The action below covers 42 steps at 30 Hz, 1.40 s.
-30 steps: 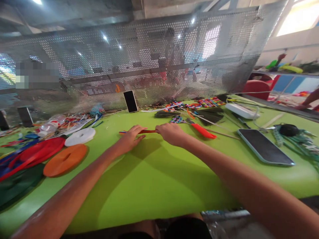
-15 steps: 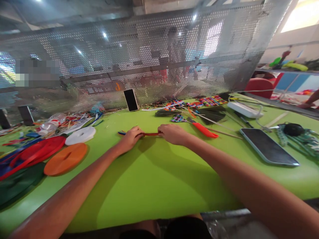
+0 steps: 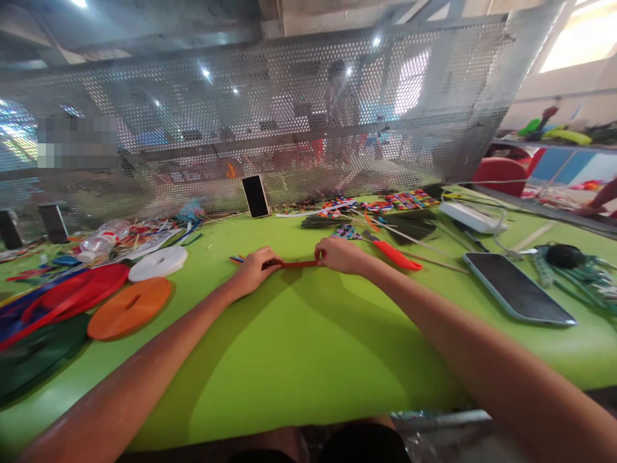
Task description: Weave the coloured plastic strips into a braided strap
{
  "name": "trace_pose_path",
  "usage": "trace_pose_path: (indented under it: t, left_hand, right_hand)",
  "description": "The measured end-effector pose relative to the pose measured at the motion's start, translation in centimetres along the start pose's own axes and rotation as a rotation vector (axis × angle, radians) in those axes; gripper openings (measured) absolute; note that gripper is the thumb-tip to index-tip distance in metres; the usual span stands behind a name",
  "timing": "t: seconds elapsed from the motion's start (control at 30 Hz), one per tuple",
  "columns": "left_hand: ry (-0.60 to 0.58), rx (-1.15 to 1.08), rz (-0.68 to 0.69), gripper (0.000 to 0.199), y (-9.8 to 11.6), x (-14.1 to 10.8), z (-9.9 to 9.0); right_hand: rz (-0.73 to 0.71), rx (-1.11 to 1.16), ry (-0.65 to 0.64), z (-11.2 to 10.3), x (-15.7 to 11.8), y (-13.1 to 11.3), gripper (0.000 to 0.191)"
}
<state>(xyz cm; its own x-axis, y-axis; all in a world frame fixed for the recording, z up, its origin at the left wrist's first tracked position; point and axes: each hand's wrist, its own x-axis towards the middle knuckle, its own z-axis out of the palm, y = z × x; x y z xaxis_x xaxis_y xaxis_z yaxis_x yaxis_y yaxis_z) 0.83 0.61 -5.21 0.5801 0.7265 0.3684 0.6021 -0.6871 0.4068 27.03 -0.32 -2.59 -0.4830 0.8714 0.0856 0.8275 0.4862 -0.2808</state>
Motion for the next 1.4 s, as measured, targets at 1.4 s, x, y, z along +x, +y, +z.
trace_pose_path:
  t: [1.4]
  left_hand:
    - [-0.009, 0.073, 0.034, 0.016, 0.9, 0.0, 0.1]
  right_hand:
    - [-0.171, 0.177, -0.142, -1.6, 0.0, 4.7, 0.028]
